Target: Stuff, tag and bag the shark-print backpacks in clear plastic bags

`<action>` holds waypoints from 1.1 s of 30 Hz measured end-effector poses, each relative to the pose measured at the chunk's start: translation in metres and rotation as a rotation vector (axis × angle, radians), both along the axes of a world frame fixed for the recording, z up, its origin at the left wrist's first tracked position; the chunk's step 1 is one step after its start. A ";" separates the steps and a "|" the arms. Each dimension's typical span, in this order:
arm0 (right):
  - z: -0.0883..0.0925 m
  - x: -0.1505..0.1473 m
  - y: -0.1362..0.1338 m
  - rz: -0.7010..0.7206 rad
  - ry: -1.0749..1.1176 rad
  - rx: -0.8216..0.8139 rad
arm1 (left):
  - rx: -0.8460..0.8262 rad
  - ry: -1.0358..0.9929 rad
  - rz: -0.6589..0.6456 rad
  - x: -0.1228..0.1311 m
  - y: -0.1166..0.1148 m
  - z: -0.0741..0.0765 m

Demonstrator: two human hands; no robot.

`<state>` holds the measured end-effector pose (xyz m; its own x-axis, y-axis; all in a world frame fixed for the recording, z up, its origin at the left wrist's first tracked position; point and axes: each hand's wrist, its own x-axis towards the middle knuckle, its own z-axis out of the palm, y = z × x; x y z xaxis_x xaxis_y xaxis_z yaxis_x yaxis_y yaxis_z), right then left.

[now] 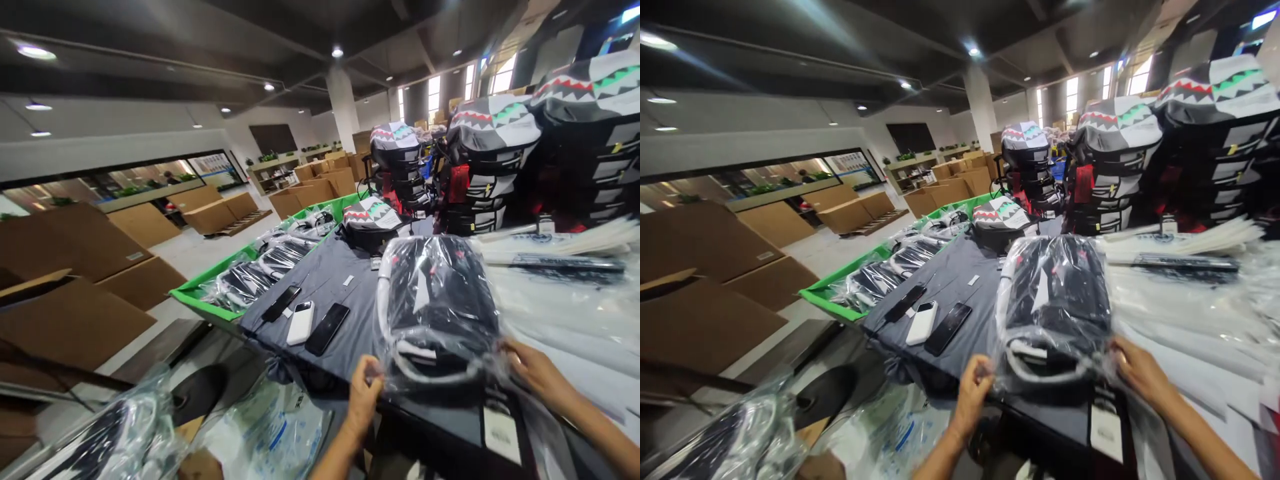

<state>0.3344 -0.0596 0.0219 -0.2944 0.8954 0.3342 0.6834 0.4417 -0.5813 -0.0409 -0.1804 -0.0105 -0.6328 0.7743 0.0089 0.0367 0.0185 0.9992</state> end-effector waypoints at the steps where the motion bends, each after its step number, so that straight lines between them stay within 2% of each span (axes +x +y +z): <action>1: 0.002 0.009 0.010 -0.021 0.016 0.022 | 0.031 0.006 0.107 -0.013 0.004 0.005; 3: 0.000 0.029 0.018 -0.172 0.023 0.064 | 0.067 -0.006 0.313 -0.025 0.008 0.008; 4: -0.004 0.037 0.016 -0.237 0.044 0.039 | 0.060 -0.026 0.364 -0.022 0.006 0.007; 5: -0.010 0.042 0.011 -0.271 0.076 -0.022 | 0.037 -0.057 0.344 -0.011 0.002 0.003; 7: -0.024 0.040 -0.007 -0.234 0.141 -0.189 | -0.040 -0.139 0.175 0.029 -0.009 -0.007; 8: -0.030 0.034 -0.017 -0.206 0.153 -0.251 | -0.104 -0.192 -0.092 0.055 -0.014 -0.011; 9: -0.034 0.026 -0.025 -0.193 0.148 -0.280 | -0.175 -0.208 -0.295 0.081 -0.015 -0.013; 10: -0.036 0.017 -0.032 -0.195 0.129 -0.289 | -0.166 -0.164 -0.418 0.106 -0.014 -0.014; 12: -0.034 0.001 -0.038 -0.217 0.099 -0.287 | -0.147 -0.070 -0.554 0.147 -0.001 -0.012; 13: -0.032 -0.003 -0.039 -0.225 0.096 -0.295 | -0.149 -0.045 -0.562 0.161 0.009 -0.010; 15: -0.030 -0.003 -0.039 -0.201 0.084 -0.336 | -0.211 -0.122 -0.566 0.178 0.032 -0.005; 18: -0.031 0.010 -0.045 -0.122 0.056 -0.398 | -0.283 -0.340 -0.620 0.179 0.055 -0.001; 20: -0.032 0.018 -0.054 -0.077 0.069 -0.423 | -0.310 -0.421 -0.658 0.169 0.058 0.000; 25: -0.030 0.012 -0.078 -0.054 0.198 -0.530 | -0.367 -0.527 -0.672 0.152 0.045 0.011; 30: -0.044 -0.014 -0.100 0.031 0.563 -0.765 | -0.240 -0.748 -0.696 0.172 0.033 0.021; 33: -0.049 -0.016 -0.110 0.001 0.688 -0.818 | -0.230 -0.650 -0.675 0.179 0.026 0.015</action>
<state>0.3188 -0.1696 -0.0271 -0.2717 0.9227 -0.2734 0.0956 -0.2568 -0.9617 0.1385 -0.1540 0.0046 0.1184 0.9159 -0.3836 -0.4483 0.3940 0.8024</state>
